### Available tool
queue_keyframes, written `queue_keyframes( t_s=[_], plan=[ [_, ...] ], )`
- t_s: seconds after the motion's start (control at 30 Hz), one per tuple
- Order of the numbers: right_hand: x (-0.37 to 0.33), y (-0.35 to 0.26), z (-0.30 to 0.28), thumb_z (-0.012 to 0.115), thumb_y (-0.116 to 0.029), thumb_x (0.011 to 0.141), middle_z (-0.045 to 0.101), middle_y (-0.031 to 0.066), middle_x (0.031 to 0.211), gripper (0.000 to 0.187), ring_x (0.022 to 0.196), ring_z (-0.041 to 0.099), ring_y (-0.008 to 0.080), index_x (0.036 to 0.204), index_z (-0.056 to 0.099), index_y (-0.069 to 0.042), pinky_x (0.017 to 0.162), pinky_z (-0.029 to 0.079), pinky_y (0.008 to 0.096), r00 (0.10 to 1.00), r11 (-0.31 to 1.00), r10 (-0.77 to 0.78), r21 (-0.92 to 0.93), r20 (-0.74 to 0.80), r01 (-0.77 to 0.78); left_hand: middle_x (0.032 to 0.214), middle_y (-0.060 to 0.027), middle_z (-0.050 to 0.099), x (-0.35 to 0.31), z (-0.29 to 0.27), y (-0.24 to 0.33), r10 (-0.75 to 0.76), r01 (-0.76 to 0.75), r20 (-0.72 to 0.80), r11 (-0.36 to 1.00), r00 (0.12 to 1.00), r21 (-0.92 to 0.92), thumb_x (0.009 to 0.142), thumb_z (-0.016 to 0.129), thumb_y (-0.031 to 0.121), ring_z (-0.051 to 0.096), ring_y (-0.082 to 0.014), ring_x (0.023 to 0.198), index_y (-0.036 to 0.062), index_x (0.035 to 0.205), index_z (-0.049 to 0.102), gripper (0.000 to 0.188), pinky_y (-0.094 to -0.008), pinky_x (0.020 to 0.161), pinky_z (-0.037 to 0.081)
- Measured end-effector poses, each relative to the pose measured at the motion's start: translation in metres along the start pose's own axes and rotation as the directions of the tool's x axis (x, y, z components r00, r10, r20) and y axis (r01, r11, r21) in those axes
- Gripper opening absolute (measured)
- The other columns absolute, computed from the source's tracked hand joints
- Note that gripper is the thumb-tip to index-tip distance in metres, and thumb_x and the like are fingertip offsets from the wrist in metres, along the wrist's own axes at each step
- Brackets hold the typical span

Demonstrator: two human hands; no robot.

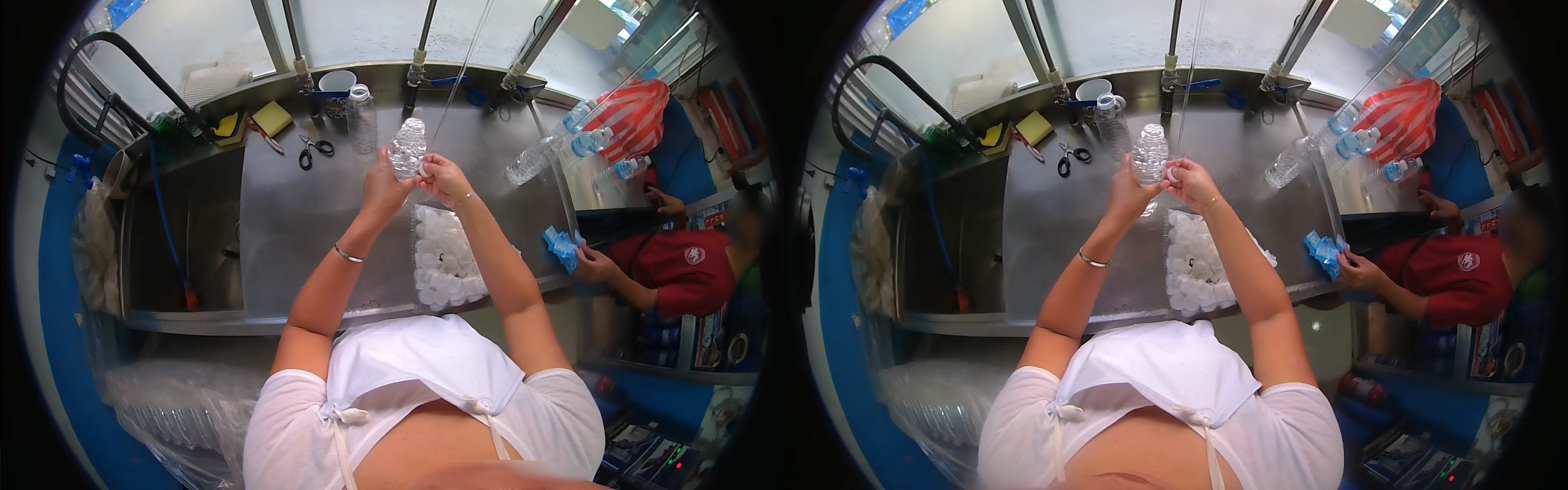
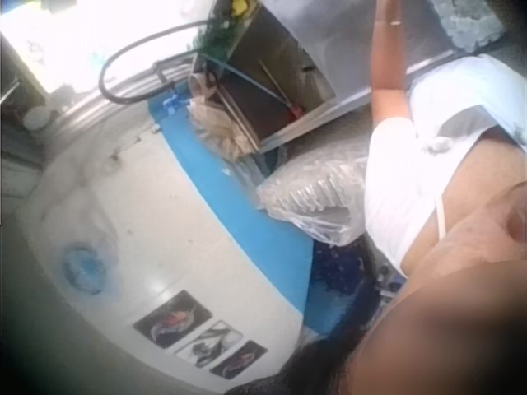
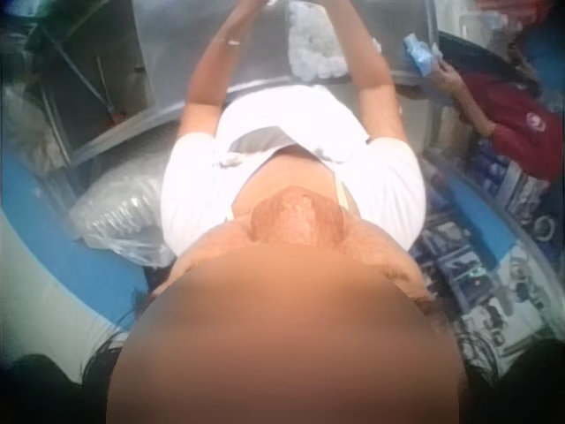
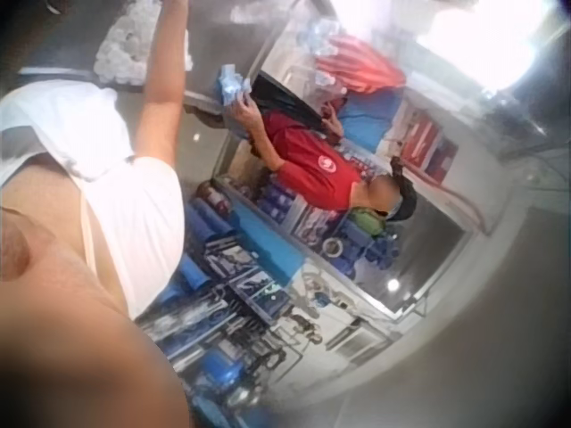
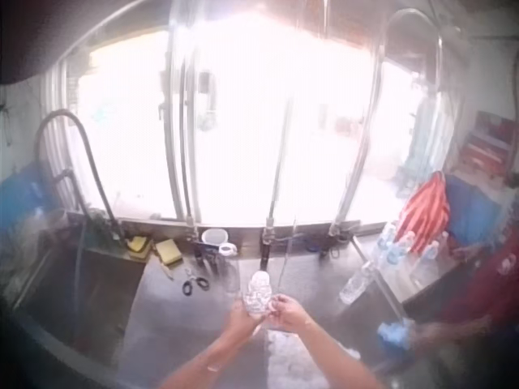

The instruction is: The person cuts open a plastic-wrapped bundle of empty plastic bottles using scissors, then separates the bottles and places them on a stainless steel counter. The person then fills each bottle with water from a tap and screws on a white cap from a nearby bag, repeating this for multiple bottles.

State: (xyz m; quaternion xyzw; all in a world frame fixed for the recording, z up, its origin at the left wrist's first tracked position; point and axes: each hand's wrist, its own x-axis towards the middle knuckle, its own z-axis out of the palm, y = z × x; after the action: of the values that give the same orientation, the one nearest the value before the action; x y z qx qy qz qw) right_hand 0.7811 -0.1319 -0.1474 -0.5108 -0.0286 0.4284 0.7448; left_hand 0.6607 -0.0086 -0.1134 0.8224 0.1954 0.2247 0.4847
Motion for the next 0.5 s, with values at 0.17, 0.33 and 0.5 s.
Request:
queue_keyframes(
  t_s=[0.17, 0.33, 0.5],
  plan=[
    [0.016, -0.003, 0.003, 0.044, 0.003, 0.09, 0.061, 0.0092, 0.09, 0.031, 0.066, 0.059, 0.0133, 0.12, 0.053, 0.001, 0.059, 0.051, 0.0261, 0.999, 0.995, -0.013, 0.097, 0.044, 0.009, 0.098, -0.0238, 0.067, -0.004, -0.019, -0.011, 0.039, -0.04, -0.05, 0.999, 0.998, -0.015, 0.066, 0.086, 0.013, 0.069, -0.0361, 0.089, -0.004, 0.123, 0.044, 0.073, -0.0402, 0.078, 0.054],
    [-0.003, -0.014, 0.004, 0.04, 0.004, 0.089, 0.061, 0.011, 0.088, 0.035, 0.067, 0.059, 0.013, 0.121, 0.053, 0.003, 0.059, 0.05, 0.025, 0.998, 1.0, 0.014, 0.0, 0.065, -0.014, 0.096, -0.0245, 0.066, -0.003, -0.025, -0.01, 0.038, -0.037, -0.036, 0.999, 0.999, 0.03, 0.065, 0.084, 0.012, 0.068, -0.0359, 0.084, -0.0048, 0.124, 0.044, 0.073, -0.0409, 0.076, 0.054],
    [-0.022, -0.032, 0.008, 0.04, 0.001, 0.091, 0.064, 0.0114, 0.091, 0.036, 0.072, 0.062, 0.0153, 0.123, 0.057, 0.002, 0.064, 0.054, 0.0282, 0.997, 0.997, -0.069, -0.032, -0.032, 0.068, 0.083, -0.0199, 0.065, 0.006, -0.005, 0.004, 0.082, -0.084, 0.026, 0.993, 0.996, 0.083, 0.066, 0.084, 0.013, 0.066, -0.0299, 0.072, -0.0049, 0.124, 0.047, 0.071, -0.04, 0.068, 0.052]
  ],
)
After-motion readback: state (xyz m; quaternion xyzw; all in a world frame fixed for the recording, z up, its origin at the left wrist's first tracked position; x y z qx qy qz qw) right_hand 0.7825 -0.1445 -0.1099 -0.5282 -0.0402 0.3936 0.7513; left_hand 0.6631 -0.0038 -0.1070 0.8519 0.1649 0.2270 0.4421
